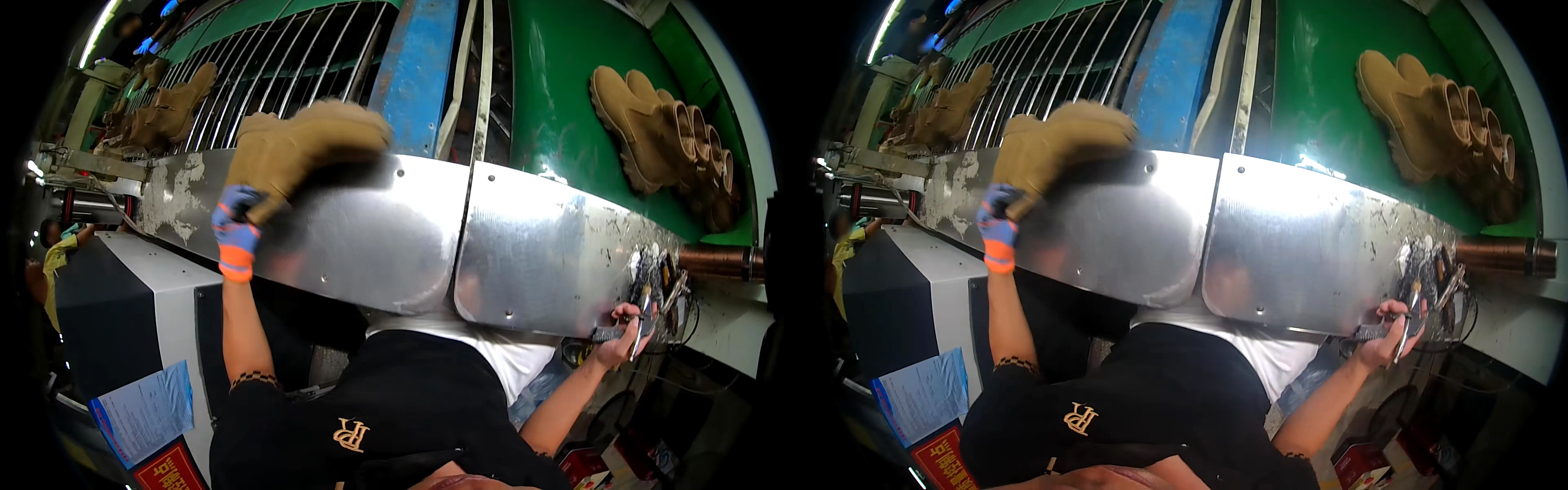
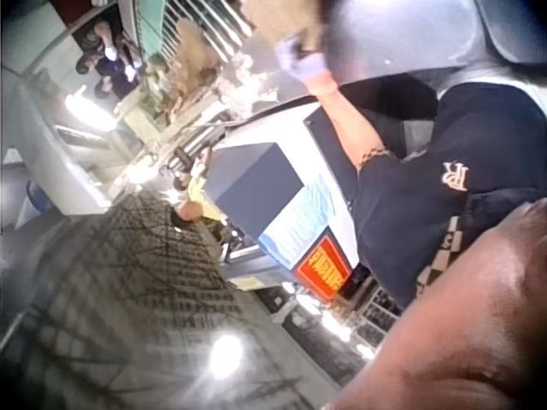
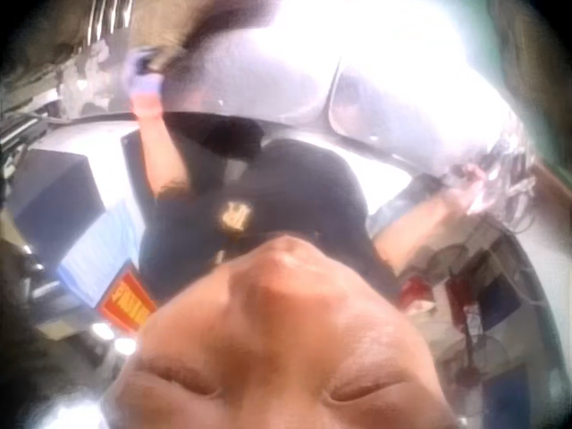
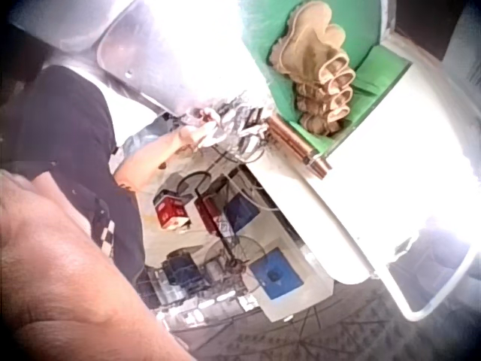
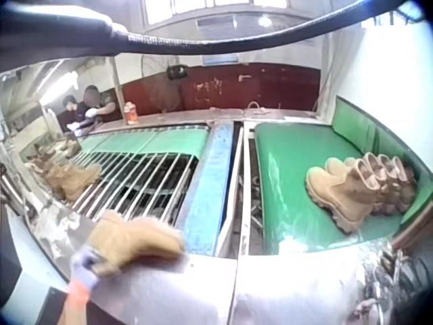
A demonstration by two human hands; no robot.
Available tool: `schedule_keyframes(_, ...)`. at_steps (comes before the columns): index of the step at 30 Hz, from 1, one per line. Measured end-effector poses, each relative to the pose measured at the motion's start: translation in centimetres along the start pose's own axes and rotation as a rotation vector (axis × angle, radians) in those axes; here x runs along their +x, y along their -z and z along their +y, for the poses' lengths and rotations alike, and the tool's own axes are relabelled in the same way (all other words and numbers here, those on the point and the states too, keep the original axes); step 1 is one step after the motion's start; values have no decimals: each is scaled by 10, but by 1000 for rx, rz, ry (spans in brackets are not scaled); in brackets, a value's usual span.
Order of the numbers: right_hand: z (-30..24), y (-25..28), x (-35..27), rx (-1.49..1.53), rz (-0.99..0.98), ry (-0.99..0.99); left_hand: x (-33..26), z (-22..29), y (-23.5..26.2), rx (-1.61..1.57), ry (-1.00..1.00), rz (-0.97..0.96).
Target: The person takes a tan boot from the conveyor belt, holds it by hand, and uses a handheld air nozzle to blow dust or debris off the surface, repeating this for several boots.
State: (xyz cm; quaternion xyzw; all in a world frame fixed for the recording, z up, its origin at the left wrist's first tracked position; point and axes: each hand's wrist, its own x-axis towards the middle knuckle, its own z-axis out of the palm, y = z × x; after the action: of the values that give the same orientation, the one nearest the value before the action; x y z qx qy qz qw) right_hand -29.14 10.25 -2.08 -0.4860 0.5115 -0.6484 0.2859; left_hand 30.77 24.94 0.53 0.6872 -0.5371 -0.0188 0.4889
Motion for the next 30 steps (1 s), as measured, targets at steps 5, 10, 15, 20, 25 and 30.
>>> schedule_keyframes(5, 2, 7, -4, 46, 11, -8, -43, 108, -21, 275, 25, -628)
schedule_keyframes(10, 0, 9, -4, 114, -21, -3, 29, 150, -52, 447, -382, -413)
schedule_keyframes(15, -5, 7, -5, 218, -27, -53, 99, 135, -143, 913, -299, -707)
schedule_keyframes(20, 5, 18, -6, 276, -59, -40, 79, 143, -121, 420, -549, -456)
schedule_keyframes(25, -2, 19, -3, 331, -52, -52, 63, 212, -61, -85, -377, 64)
schedule_keyframes(30, -13, 13, -6, 448, 247, -434, 59, 188, -81, -369, -456, -61)
